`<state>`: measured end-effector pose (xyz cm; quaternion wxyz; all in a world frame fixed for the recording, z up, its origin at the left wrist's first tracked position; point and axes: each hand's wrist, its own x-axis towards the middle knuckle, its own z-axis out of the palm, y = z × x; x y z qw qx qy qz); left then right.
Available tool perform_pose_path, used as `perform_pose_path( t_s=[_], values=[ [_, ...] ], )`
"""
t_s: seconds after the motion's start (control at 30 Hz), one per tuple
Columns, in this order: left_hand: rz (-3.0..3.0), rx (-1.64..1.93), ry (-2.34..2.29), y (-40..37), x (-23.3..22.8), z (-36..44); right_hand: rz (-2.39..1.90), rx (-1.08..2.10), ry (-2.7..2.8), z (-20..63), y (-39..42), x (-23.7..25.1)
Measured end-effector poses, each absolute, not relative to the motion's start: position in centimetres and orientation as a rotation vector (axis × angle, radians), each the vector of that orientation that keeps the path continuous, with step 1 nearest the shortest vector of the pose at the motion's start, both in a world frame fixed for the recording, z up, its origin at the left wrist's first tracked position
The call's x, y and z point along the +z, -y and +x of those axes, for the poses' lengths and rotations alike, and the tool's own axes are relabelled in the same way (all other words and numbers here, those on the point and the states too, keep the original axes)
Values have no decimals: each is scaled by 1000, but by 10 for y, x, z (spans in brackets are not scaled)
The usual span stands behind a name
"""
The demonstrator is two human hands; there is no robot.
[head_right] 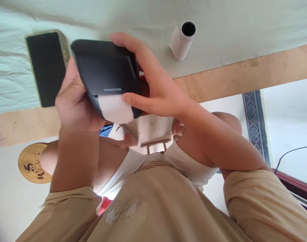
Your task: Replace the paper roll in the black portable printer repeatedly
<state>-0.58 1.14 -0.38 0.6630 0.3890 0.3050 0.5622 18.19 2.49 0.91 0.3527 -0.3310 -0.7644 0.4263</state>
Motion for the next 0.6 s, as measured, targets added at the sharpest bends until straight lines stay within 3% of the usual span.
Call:
perform_pose_path(
  t_s=[0.23,0.47,0.6],
  values=[
    [887,1280,-604,-7,0,-5,-1056,513,1907,182,-23,29],
    [1005,1219,-708,-5,-3,-5,-891,726,1492,169,-21,39],
    [1103,1205,-726,-8,-6,-6,-980,649,1528,170,-21,40]
  ],
)
